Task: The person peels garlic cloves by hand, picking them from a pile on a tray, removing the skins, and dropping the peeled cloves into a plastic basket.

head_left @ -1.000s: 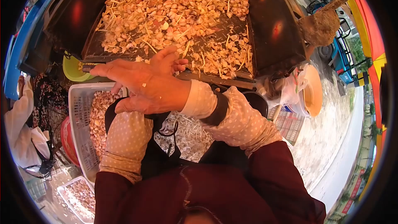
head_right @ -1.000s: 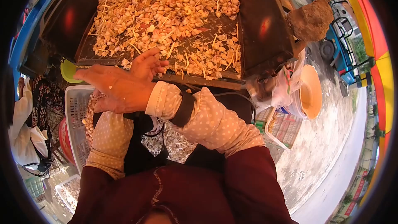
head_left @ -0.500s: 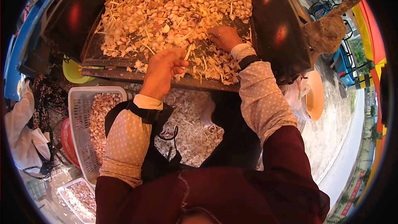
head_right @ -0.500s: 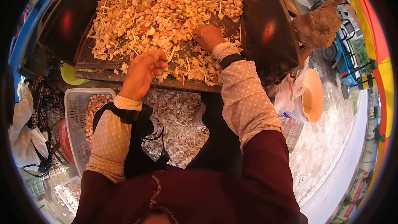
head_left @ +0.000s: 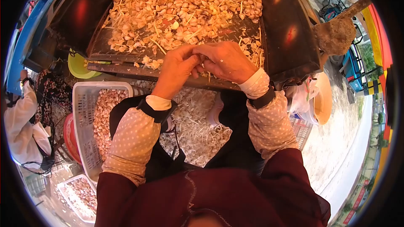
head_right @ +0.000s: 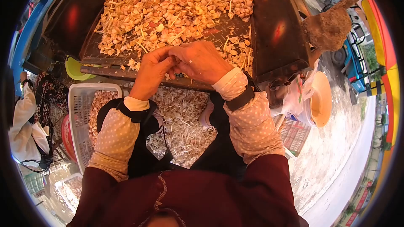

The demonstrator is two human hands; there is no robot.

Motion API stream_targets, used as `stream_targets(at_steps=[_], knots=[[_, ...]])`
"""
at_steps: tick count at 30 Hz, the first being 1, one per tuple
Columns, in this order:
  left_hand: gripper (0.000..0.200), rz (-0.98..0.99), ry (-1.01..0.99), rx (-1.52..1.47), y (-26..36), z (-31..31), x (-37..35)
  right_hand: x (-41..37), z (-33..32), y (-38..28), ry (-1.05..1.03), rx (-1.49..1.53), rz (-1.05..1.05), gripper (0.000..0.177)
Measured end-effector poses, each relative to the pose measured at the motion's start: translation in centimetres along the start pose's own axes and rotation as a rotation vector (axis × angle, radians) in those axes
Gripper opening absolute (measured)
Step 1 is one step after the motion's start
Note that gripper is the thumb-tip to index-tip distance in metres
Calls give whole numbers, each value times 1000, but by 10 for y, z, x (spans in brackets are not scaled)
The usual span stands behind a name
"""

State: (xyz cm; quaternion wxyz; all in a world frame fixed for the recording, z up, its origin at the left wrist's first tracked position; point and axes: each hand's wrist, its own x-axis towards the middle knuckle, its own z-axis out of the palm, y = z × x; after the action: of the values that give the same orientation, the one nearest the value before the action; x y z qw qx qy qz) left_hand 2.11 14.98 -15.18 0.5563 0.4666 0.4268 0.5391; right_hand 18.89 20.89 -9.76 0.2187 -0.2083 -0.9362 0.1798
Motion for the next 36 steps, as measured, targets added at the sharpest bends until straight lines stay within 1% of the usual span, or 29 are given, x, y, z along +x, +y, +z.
stream_targets(at_steps=[1, 2, 3, 4, 5, 6, 7, 9, 10, 11, 13, 14, 16, 17, 19, 20, 22, 23, 25, 26, 28, 29, 31, 32, 33, 34, 35, 36], knots=[[26, 15, -45, -65, 0, -2, -1, -3, 2, -3, 0, 3, -1, 23], [26, 14, -42, -65, 1, -3, -2, -6, 4, -5, 101, 150, 78, 23], [23, -47, -12, -147, 1, -5, -2, -8, 6, -5, 200, 297, 156, 24], [21, -108, 18, -229, 1, -7, -2, -9, 6, -3, 198, 300, 154, 24], [21, -108, 21, -228, -1, -10, -1, -12, 5, 1, 220, 403, 248, 24], [20, -143, 22, -319, -6, -14, 2, -15, 4, 7, 242, 505, 341, 25], [20, -176, 23, -411, -8, -17, 4, -18, 0, 15, 239, 507, 337, 25], [20, -185, 29, -419, -7, -17, 4, -22, -8, 25, -76, 136, 380, 29], [21, -196, 26, -426, -6, -16, 5, -25, -6, 24, -23, 59, 379, 25], [21, -197, 26, -424, -4, -13, 4, -22, -7, 14, -22, 60, 381, 25], [23, -168, 28, -361, -2, -6, 0, -12, -7, -5, 141, 655, 498, 23], [23, -173, 29, -360, -1, -4, -2, -10, -1, -5, 141, 658, 502, 23], [26, -139, -33, -288, 6, -1, -4, -8, 10, -2, 90, 786, 368, 23], [26, -141, -35, -287, 9, 0, -6, -8, 10, -1, 92, 787, 369, 23], [31, -103, -57, -213, 17, 1, -10, -7, 8, 1, 112, 959, 472, 23], [31, -104, -57, -212, 23, 3, -12, -7, 7, 2, 113, 960, 473, 23], [34, -89, -26, -266, 32, 10, -15, -8, 3, 3, 142, 1089, 518, 19], [34, -88, -30, -265, 30, 11, -16, -9, 1, 3, 146, 1086, 518, 19], [36, 51, -39, -156, 27, 10, -18, -10, -2, 2, 171, 1208, 525, 17], [36, 54, -38, -154, 30, 11, -20, -10, -4, 0, 170, 1207, 521, 17], [33, 81, 20, 38, 40, 16, -28, -11, -10, -7, 148, 1202, 476, 19], [33, 81, 17, 40, 43, 19, -32, -12, -12, -10, 152, 1203, 476, 19], [31, 156, 134, 116, 49, 27, -39, -13, -21, -15, 104, 1402, 378, 19], [29, 226, 172, 199, 55, 31, -44, -13, -22, -19, 105, 1400, 375, 19], [29, 229, 171, 201, 59, 34, -49, -13, -21, -23, 131, 1429, 312, 19], [29, 340, 204, 269, 62, 37, -53, -14, -22, -28, 158, 1456, 247, 20], [29, 452, 235, 337, 65, 40, -57, -17, -26, -32, 165, 1454, 240, 20], [31, 595, 202, 381, 67, 41, -60, -20, -32, -36, 120, 1503, 138, 21]])
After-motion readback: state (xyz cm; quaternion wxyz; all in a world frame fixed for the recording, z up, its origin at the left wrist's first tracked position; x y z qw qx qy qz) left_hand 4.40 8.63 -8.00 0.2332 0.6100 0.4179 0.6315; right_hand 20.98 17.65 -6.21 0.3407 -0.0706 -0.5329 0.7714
